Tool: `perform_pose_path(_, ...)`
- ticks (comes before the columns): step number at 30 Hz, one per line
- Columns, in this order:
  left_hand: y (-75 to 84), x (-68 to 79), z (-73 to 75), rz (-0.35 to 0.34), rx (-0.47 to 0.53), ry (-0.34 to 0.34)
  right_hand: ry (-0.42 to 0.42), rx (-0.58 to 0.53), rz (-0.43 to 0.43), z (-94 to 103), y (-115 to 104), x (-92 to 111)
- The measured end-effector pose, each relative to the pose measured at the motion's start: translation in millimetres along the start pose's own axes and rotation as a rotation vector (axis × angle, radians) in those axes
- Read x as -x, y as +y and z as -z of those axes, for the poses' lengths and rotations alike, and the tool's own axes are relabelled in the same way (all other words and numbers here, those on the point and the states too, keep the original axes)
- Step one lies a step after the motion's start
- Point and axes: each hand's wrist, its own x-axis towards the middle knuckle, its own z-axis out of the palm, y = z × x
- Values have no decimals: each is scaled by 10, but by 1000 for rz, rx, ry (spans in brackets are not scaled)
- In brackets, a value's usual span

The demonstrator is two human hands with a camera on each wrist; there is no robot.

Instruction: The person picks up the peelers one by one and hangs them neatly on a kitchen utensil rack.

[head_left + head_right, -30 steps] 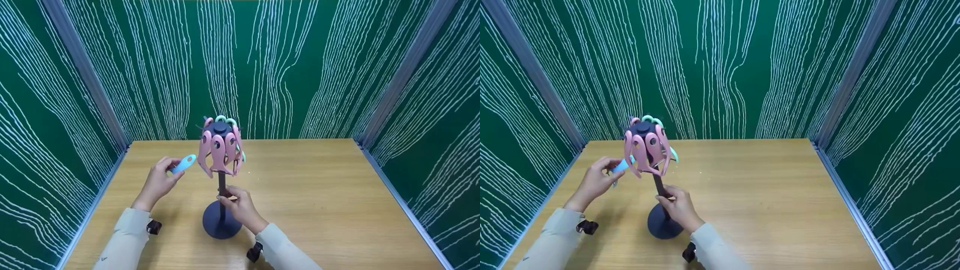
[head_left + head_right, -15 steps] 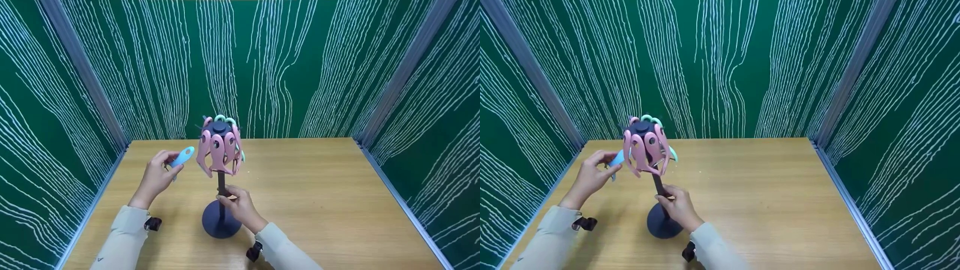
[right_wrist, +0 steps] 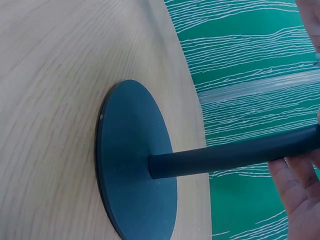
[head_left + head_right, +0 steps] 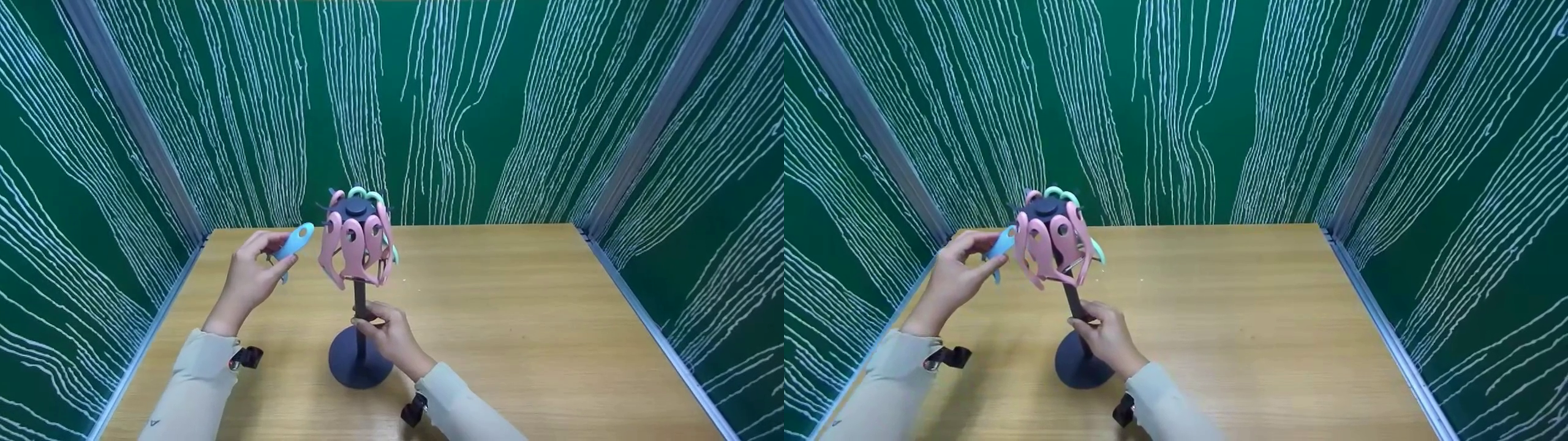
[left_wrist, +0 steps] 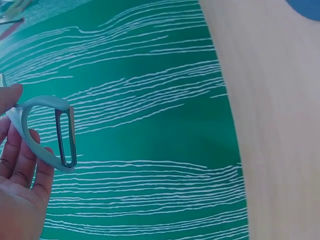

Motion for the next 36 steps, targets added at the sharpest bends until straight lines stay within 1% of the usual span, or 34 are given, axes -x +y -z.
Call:
perform_pose_path(8, 195, -48, 80, -54, 15, 36, 0, 12, 1, -7, 13, 3)
perform_pose_path(13, 320, -71, 117, -83, 24, 47, 3, 9, -3, -8, 8, 0)
perform_pose_path(29, 623, -130, 207, -123, 63, 73, 13, -5, 31, -3, 19, -3)
perform_pose_path(33, 677, -145, 216, -149, 87, 81, 12, -14, 31, -8, 27, -5)
perform_pose_path(36, 709, -147, 212, -189, 129, 81, 12, -8, 22, -13, 30, -5)
